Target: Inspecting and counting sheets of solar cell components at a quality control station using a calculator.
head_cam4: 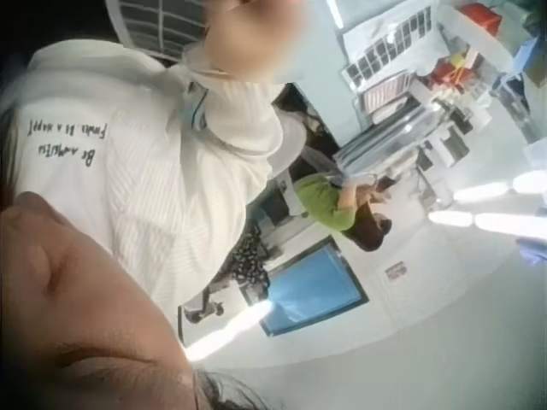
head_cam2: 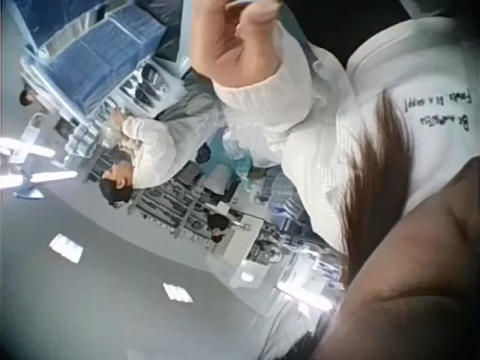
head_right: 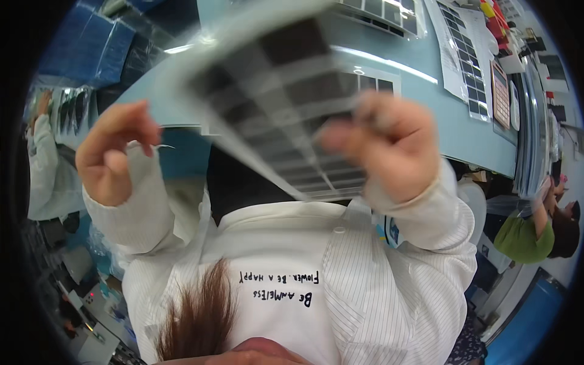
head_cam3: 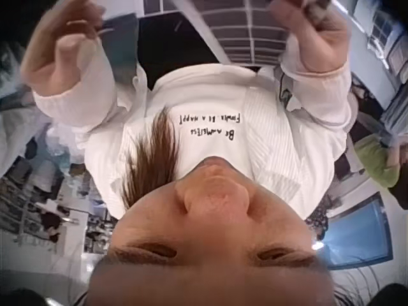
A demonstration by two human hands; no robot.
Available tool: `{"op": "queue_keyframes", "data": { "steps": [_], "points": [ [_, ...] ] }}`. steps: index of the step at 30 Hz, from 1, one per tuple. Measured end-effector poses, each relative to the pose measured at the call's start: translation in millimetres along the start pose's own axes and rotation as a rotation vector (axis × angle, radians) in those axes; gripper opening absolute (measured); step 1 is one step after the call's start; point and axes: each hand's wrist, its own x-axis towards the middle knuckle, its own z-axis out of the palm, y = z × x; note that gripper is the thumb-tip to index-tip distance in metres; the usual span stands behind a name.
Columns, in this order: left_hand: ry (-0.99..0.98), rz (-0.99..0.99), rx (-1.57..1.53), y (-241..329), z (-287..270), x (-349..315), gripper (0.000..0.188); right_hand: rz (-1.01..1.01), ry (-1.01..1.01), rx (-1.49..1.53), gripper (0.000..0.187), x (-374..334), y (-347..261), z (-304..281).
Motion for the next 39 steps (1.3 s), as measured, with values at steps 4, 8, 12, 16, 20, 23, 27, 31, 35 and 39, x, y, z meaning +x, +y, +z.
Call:
{"op": "queue_keyframes", "data": {
  "steps": [4,8,12,16,20,23,27,31,35,39],
  "points": [
    [0.179,-0.014,0.053,-15,-31,-3,0.044,0.291,0.669,0.454,0.015,1,-11,-10],
    [0.022,-0.032,0.144,-20,-1,3,0.041,0.597,0.638,0.663,0.043,-9,24,-1],
    [-0.271,0.306,0.575,-22,33,20,0.062,0.633,0.604,0.625,0.048,-11,37,4],
    [-0.293,0.405,0.760,-49,60,17,0.058,0.605,0.596,0.614,0.053,-10,34,5],
    [-0.205,0.495,0.777,-58,56,24,0.036,0.673,0.659,0.469,0.057,-5,28,9],
    [-0.140,0.517,0.710,-42,49,42,0.024,0.604,0.622,0.465,0.053,-12,33,5],
    [-0.086,0.513,0.625,-33,36,68,0.017,0.586,0.474,0.323,0.042,-25,42,-2],
    [-0.117,0.530,0.629,-36,28,81,0.016,0.625,0.502,0.385,0.031,-29,43,7],
    [-0.139,0.593,0.554,-52,27,84,0.017,0.653,0.611,0.563,0.024,-28,44,9],
    [-0.229,0.622,0.637,-61,32,77,0.023,0.664,0.623,0.598,0.021,-29,46,10]
  ]
}}
